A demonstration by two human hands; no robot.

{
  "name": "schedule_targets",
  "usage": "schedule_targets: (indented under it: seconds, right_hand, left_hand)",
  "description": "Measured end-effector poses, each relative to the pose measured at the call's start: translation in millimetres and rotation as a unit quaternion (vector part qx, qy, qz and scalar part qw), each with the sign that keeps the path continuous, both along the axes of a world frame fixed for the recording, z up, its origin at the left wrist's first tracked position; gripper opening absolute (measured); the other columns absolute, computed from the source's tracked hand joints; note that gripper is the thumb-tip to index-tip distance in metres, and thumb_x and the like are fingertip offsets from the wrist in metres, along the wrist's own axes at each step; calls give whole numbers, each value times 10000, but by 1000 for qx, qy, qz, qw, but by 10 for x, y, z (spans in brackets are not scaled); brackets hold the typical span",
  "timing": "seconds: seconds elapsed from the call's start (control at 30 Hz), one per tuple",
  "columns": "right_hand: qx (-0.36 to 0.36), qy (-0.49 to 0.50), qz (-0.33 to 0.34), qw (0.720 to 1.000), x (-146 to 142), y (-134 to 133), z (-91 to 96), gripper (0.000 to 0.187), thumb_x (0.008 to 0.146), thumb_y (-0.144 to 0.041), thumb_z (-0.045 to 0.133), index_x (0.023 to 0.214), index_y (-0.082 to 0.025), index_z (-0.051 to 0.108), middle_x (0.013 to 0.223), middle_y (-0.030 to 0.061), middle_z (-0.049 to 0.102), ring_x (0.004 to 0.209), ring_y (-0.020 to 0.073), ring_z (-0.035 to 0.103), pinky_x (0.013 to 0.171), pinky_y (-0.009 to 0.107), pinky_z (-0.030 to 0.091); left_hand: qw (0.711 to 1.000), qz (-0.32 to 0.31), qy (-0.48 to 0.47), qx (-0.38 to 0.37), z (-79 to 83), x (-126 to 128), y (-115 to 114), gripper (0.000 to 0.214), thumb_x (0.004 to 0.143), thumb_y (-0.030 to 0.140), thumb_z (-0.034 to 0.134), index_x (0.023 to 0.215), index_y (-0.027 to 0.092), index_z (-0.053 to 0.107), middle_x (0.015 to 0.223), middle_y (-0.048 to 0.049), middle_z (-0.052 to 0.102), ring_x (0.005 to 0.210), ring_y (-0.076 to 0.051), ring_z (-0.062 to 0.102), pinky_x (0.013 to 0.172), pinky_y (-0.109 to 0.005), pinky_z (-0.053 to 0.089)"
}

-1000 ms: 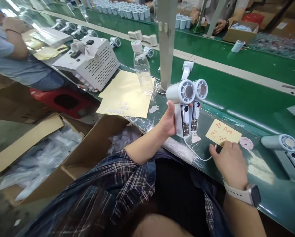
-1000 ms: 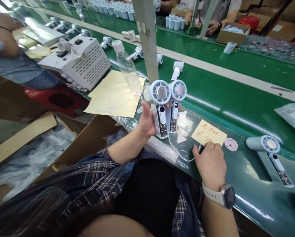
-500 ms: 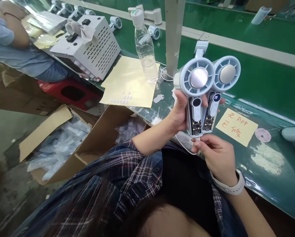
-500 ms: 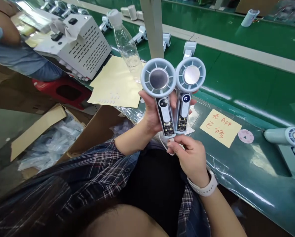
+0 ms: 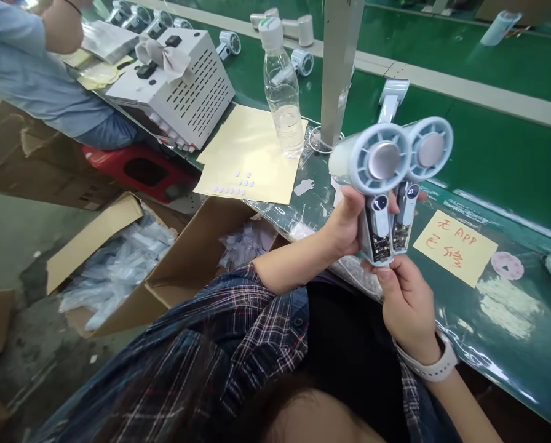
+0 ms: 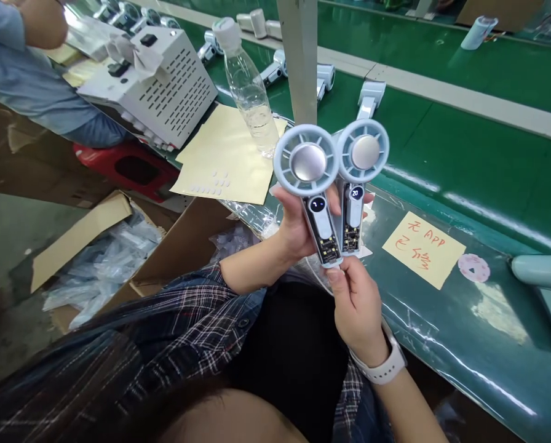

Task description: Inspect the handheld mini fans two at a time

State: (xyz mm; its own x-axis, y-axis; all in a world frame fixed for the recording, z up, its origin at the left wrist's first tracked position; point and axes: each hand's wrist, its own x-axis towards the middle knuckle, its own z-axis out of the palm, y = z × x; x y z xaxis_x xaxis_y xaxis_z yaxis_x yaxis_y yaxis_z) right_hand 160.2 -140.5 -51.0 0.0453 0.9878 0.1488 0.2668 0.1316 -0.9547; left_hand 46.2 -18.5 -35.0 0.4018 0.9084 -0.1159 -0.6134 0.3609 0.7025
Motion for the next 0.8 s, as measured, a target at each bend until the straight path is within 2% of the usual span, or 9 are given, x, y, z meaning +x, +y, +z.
schedule_targets:
  seconds: [0.07,0.13,0.23,0.33,0.4,0.47,0.57,0.7,0.8]
  right_hand:
    - [34,-57,-1,998,37,8,24,315,1094,-417,596,851,-238,683,955,68,761,913,231,723,780,347,550]
    - [33,-50,-30,998,48,-1,9,307,1087,-415,617,850,-233,688,1001,80,774,943,236,725,803,353,553]
    - [-15,33,-78,996,-1,-26,-46,259,1079,-396,670,882,-230,691,734,11,694,696,179,653,685,320,516]
    - [-31,196,-78,977,-95,-35,-68,306,1092,-377,668,827,-232,620,554,-65,527,508,129,530,579,290,467]
    - [-29,270,-72,960,-149,-29,-63,344,1098,-368,663,792,-227,587,524,-82,483,461,111,495,541,273,450]
    - [-28,289,-69,954,-172,-24,-65,351,1097,-367,667,787,-221,591,530,-78,497,470,109,511,550,269,460]
    - [-35,234,-77,969,-134,-38,-97,305,1097,-404,660,853,-222,643,621,-40,606,575,135,599,618,286,503]
    - [25,62,-77,995,46,-68,-113,310,1102,-405,603,858,-225,667,803,24,682,741,193,665,702,349,553]
    - [151,-57,-125,979,239,-37,-80,227,1068,-337,620,880,-232,692,1144,109,715,1168,320,695,1061,552,548]
  left_hand:
    - [999,27,-30,-5,-1,-31,9,893,871,1025,396,1129,206,645,1257,-150,715,1299,-340,685,885,-430,671]
    - [998,20,-52,4,-20,-60,10,896,848,1039,409,1073,203,638,1309,-146,701,1290,-319,685,900,-426,666]
    - [994,-9,-86,62,-82,-60,1,882,759,1060,530,857,187,602,1299,-130,709,1214,-279,710,883,-387,659]
    - [988,-9,-91,122,-156,-1,5,927,577,1095,645,679,180,532,1177,-113,738,1061,-233,743,809,-339,664]
    - [990,8,-69,125,-191,51,12,977,488,1153,581,635,193,483,1097,-119,740,1040,-250,749,762,-343,668]
    - [993,21,-42,104,-209,93,16,999,492,1201,442,643,214,457,1011,-131,731,1109,-303,745,777,-380,678]
    - [994,27,-35,100,-223,124,16,1001,555,1204,351,695,225,502,915,-129,712,1212,-358,721,854,-428,685]
    - [989,8,-44,138,-250,90,27,1013,615,1165,429,900,215,635,1124,-138,733,1279,-374,703,895,-445,673]
    - [988,-1,-18,153,-246,-13,37,892,756,1032,547,1099,220,682,1199,-133,727,1311,-376,684,989,-501,640]
